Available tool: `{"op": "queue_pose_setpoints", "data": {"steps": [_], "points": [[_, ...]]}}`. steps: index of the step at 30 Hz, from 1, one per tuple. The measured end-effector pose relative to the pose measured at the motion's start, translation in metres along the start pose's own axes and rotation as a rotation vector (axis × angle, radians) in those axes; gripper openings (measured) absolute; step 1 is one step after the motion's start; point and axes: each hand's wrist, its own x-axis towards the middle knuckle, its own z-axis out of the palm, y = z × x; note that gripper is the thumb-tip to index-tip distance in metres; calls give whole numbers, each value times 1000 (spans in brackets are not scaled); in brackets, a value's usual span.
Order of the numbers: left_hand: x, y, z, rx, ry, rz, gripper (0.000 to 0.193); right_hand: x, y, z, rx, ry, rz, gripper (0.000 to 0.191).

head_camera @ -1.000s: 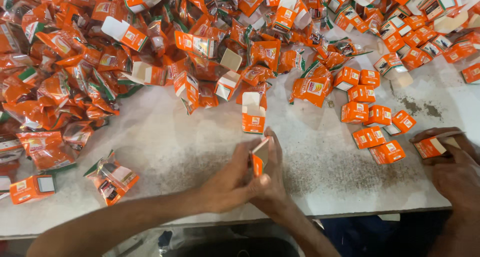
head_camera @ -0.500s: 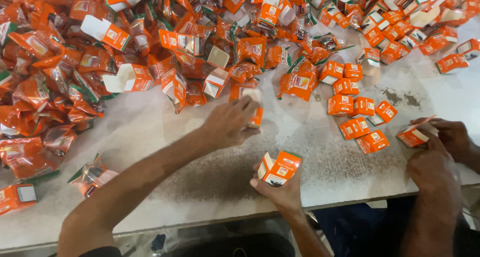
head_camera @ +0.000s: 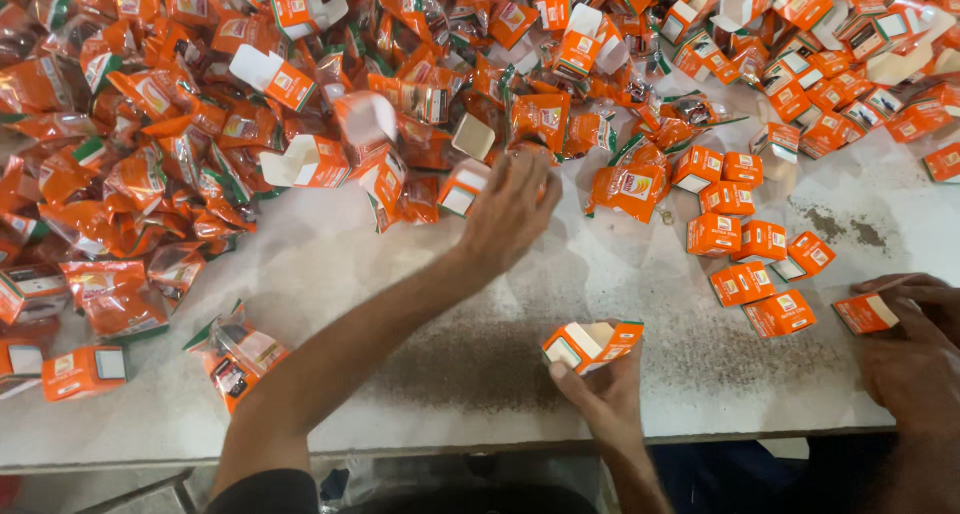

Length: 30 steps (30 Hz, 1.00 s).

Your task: The person places small plastic-wrapped items into orange and white cardboard boxes, folds the flaps to close them, and stacks the finished boxes on the table. The process is repeated continuously with many identical items.

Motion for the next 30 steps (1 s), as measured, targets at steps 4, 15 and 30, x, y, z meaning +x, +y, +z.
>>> {"op": "queue_pose_setpoints", "data": {"steps": [4, 15, 30], "points": [[-14, 7, 7, -187, -363, -30, 60, 3, -1, -11, 327, -93, 217, 76], [-56, -14, -3, -526, -440, 46, 39, 6, 24, 19, -57, -135, 68, 74], [-148, -1, -124, -1000, 233, 127, 26, 11, -12, 21, -646, -198, -316, 53]]}}
